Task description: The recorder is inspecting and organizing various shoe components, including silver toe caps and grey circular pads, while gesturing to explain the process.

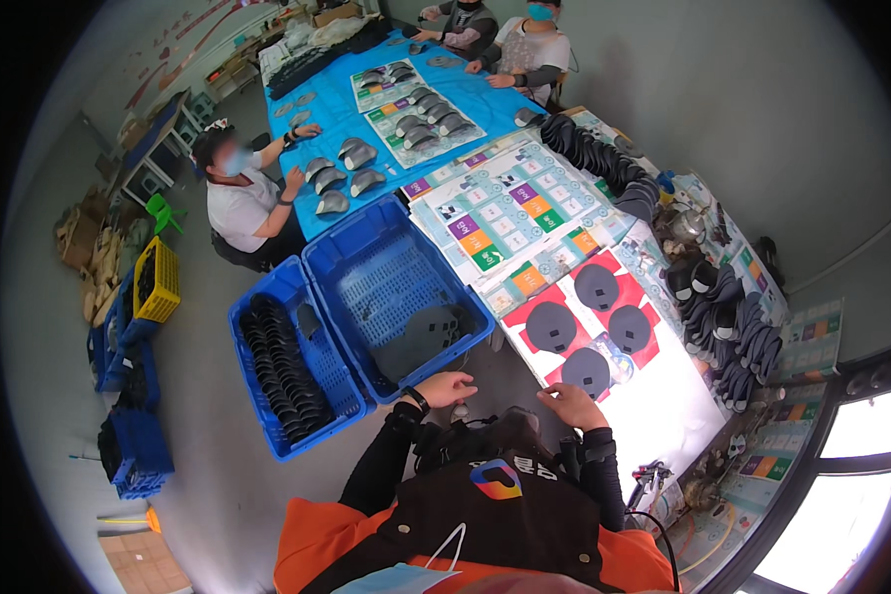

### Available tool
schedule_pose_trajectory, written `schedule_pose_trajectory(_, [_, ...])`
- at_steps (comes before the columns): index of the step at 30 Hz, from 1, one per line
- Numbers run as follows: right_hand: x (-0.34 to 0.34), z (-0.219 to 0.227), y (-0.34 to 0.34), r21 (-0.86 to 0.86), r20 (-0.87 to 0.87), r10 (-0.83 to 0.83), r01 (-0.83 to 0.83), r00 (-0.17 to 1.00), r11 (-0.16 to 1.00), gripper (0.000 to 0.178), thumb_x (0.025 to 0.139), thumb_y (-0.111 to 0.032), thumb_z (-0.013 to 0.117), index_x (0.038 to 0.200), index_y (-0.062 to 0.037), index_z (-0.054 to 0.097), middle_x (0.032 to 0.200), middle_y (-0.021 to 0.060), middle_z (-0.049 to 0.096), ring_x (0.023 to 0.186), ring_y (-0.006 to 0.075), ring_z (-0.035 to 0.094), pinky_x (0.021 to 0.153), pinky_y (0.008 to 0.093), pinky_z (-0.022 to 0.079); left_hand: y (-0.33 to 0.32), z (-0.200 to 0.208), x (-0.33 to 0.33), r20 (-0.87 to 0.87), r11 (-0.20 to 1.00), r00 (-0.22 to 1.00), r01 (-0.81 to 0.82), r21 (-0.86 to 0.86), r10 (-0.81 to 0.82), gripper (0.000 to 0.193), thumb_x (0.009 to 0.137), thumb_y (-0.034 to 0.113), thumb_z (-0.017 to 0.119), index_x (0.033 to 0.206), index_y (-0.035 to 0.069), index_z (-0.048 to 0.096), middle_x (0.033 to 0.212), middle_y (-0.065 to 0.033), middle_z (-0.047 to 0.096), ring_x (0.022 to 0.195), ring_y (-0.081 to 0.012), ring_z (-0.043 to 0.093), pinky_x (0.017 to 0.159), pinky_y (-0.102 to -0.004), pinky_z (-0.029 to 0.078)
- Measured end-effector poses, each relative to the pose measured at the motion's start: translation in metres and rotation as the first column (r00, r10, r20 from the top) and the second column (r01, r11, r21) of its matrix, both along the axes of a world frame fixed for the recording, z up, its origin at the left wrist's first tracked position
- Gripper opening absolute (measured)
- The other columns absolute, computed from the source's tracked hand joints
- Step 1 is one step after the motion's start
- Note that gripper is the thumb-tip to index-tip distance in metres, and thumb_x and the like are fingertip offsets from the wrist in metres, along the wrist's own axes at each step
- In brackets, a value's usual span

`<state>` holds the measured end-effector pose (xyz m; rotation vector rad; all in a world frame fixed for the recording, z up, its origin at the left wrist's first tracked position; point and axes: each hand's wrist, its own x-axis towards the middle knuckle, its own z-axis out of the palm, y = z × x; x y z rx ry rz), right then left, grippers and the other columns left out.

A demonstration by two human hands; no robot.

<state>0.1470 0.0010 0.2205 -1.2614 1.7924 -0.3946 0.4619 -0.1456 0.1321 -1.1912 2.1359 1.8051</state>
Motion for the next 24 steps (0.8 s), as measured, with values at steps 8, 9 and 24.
schedule_pose_trajectory(8, [-0.002,-0.013,0.002,-0.05,-0.087,0.056,-0.06,0.995,0.997,0.052,0.095,-0.051,0.062,0.109,-0.0023,0.075,0.101,0.0253,0.073,0.099,0.0405,0.069,0.088,0.0472,0.052,-0.029,0.045,0.004,-0.239,0.266,0.815,-0.426,-0.865,0.528,0.069,0.091,0.029,0.069,0.141,-0.013,0.046,0.14,-0.0318,0.053,0.13,-0.0408,0.054,0.115,-0.0458,0.038])
schedule_pose_trajectory(9, [0.011,-0.002,0.003,0.001,-0.059,0.105,-0.105,0.993,0.994,0.052,0.095,-0.051,0.062,0.109,-0.0023,0.075,0.102,0.0247,0.073,0.099,0.0404,0.069,0.088,0.0474,0.052,-0.011,0.083,-0.005,-0.238,0.288,0.824,-0.426,-0.858,0.514,0.069,0.091,0.029,0.069,0.141,-0.013,0.046,0.14,-0.0318,0.053,0.13,-0.0408,0.054,0.115,-0.0458,0.038])
schedule_pose_trajectory(24, [0.004,-0.034,0.02,-0.032,-0.069,-0.008,0.005,0.998,0.999,0.053,0.094,-0.051,0.062,0.111,-0.0028,0.074,0.105,0.024,0.072,0.103,0.0406,0.069,0.09,0.046,0.052,0.024,-0.03,0.024,0.203,0.87,0.979,0.074,-0.487,0.031,0.05,0.094,0.04,0.065,0.128,0.004,0.064,0.112,-0.0226,0.072,0.106,-0.0389,0.068,0.093,-0.0475,0.053])
